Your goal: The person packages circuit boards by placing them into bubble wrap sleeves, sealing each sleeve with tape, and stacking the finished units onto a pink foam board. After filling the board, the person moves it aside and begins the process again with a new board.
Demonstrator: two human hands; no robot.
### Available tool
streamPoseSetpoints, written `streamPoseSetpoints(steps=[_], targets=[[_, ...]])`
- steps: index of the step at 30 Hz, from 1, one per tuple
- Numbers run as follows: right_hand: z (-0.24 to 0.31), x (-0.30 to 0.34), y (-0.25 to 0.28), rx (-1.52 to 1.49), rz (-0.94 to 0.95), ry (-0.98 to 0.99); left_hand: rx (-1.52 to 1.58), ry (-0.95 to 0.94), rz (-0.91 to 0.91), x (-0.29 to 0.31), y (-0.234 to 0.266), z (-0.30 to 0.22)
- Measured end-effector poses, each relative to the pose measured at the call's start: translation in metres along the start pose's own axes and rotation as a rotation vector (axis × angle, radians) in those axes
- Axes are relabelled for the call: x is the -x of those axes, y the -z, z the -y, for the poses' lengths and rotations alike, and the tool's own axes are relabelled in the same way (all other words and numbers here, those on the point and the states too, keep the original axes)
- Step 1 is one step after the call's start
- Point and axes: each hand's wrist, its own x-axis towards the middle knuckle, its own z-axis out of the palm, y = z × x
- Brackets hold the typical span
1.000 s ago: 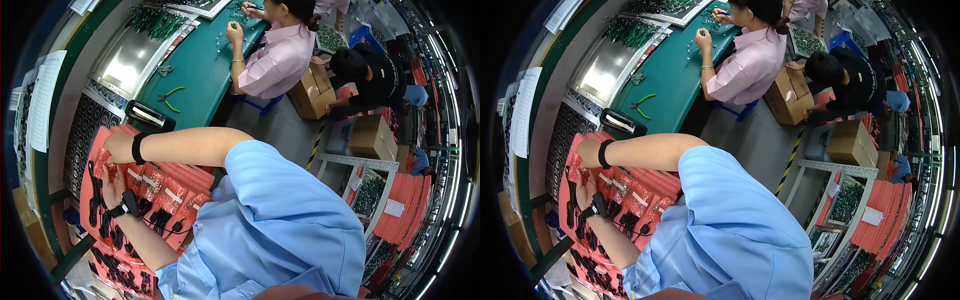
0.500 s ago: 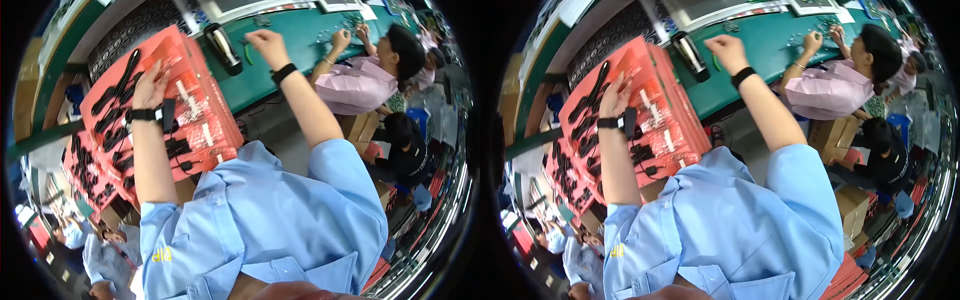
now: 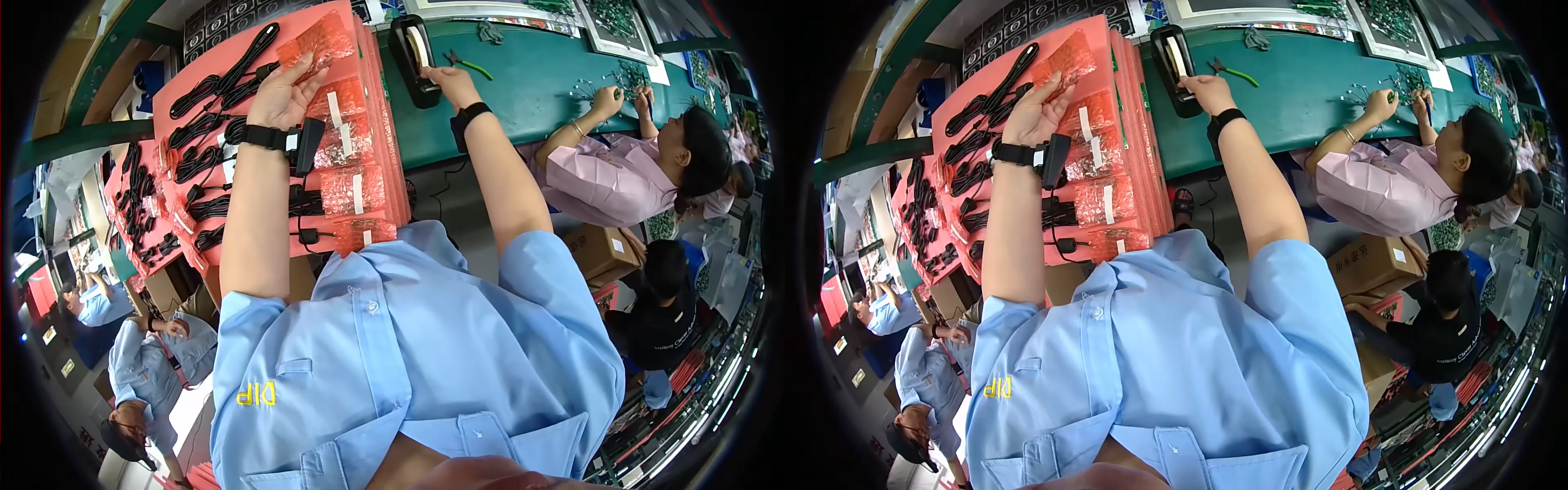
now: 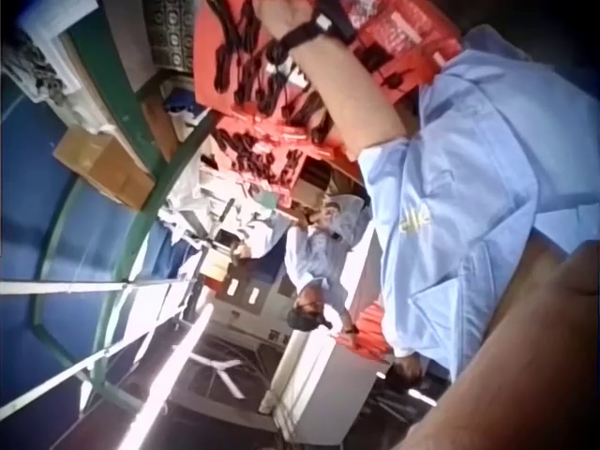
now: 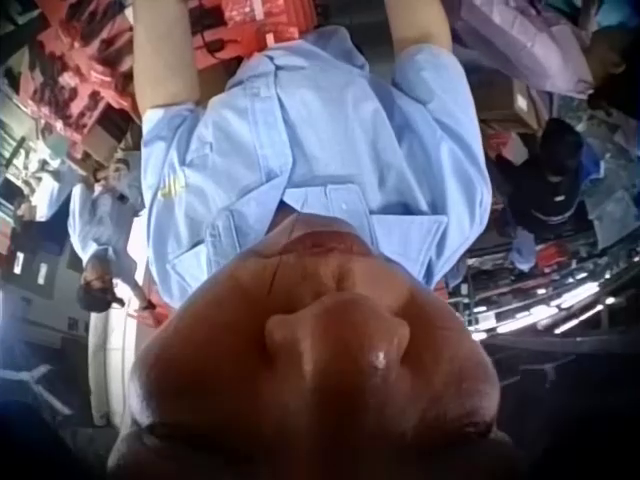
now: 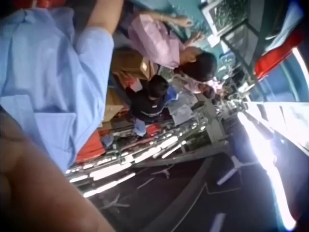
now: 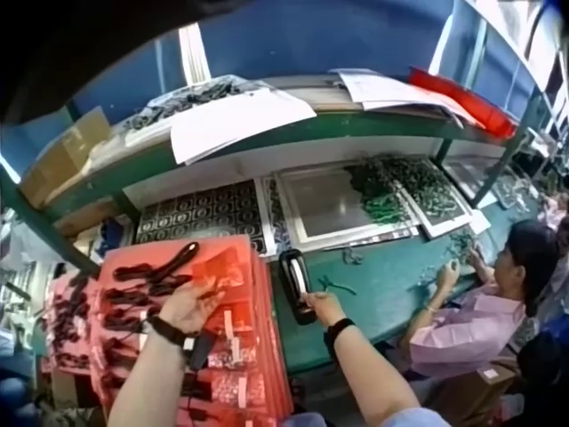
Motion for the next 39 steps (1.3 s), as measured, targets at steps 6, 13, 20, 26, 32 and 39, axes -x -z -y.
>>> streamPoseSetpoints(steps=[6,13,20,26,32,39], targets=[[-0.049,0.038,-0.004,0.141,-0.096,0.287,-0.016,0.0,-0.009,0.002,0.001,0.001],[-0.078,0.03,0.034,0.644,-0.104,0.425,0.005,-0.029,0.043,0.005,-0.004,0.006],[0.098,0.108,-0.054,-0.18,0.108,0.532,-0.005,-0.152,-0.075,0.008,-0.012,0.016],[0.141,0.084,-0.119,-0.034,0.143,0.573,0.008,-0.163,-0.109,0.008,-0.018,0.02],[0.143,0.096,-0.122,0.521,-0.125,0.663,0.065,-0.234,-0.174,0.011,-0.016,0.019],[0.161,0.081,-0.096,0.989,-0.232,1.444,0.105,-0.134,-0.156,0.015,-0.021,0.008]])
